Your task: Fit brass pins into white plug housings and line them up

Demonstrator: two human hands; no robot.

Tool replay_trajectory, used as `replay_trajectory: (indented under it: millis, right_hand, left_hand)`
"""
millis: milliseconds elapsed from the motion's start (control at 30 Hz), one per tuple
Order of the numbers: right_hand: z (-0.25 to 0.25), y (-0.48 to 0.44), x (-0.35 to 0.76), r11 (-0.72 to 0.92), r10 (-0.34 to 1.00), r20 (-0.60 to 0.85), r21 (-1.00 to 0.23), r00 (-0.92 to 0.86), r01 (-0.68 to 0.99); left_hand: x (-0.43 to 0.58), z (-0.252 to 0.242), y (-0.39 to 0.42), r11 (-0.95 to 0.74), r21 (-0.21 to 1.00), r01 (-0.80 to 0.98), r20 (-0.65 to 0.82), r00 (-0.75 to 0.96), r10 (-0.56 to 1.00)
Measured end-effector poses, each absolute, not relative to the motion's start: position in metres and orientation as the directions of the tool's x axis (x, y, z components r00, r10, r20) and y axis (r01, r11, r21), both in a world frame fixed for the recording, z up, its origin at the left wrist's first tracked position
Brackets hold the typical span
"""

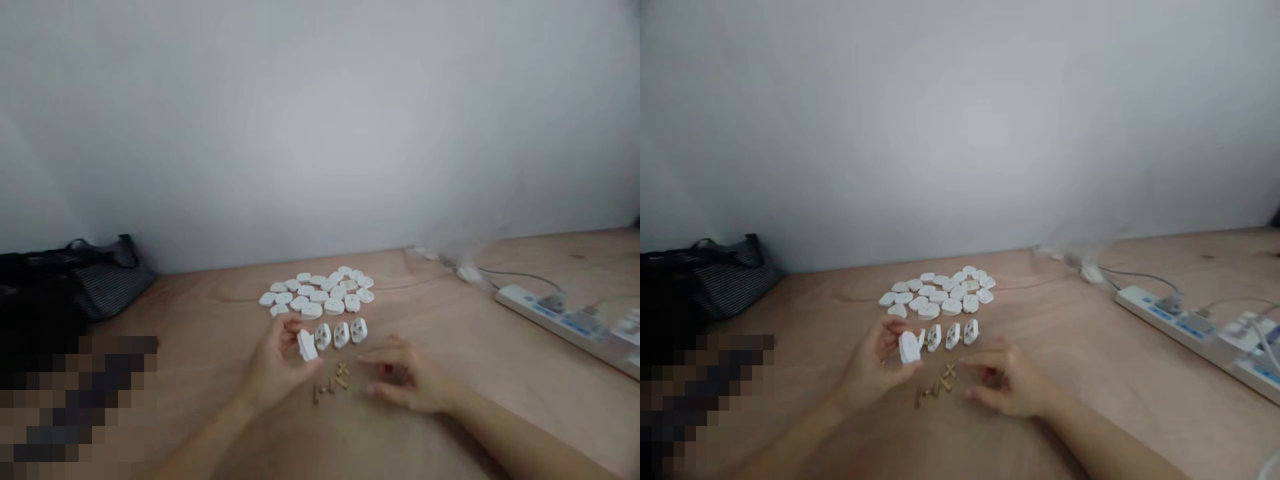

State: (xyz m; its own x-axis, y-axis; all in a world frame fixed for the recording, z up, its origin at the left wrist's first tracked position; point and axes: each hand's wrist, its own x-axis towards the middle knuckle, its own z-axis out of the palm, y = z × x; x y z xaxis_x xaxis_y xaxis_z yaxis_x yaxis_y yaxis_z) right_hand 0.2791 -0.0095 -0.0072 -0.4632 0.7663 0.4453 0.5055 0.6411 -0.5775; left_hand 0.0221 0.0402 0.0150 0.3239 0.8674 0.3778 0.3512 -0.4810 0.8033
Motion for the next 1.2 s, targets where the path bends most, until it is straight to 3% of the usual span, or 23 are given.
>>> replay_trajectory:
  millis: [233, 533, 767, 1033, 1200]
  right_hand:
    - [-0.013, -0.010, 0.271, 0.685, 0.723, 0.436, -0.554, -0.535, 0.474]
    - [-0.012, -0.009, 0.270, 0.697, 0.708, 0.393, -0.528, -0.587, 0.486]
    - [-0.014, -0.009, 0.268, 0.714, 0.691, 0.407, -0.510, -0.597, 0.480]
    - [-0.017, -0.009, 0.267, 0.725, 0.681, 0.426, -0.505, -0.596, 0.468]
    - [-0.015, -0.011, 0.266, 0.730, 0.674, 0.417, -0.504, -0.609, 0.462]
  left_hand:
    - [-0.025, 0.026, 0.082, -0.436, 0.634, 0.639, 0.148, 0.453, 0.879]
    - [-0.030, 0.012, 0.088, -0.390, 0.596, 0.702, 0.071, 0.437, 0.896]
    - [-0.031, 0.012, 0.090, -0.438, 0.567, 0.697, 0.117, 0.458, 0.881]
    - [-0.002, 0.018, 0.091, -0.673, 0.480, 0.562, 0.191, 0.682, 0.706]
    - [-0.002, 0.026, 0.083, -0.674, 0.476, 0.565, 0.250, 0.648, 0.720]
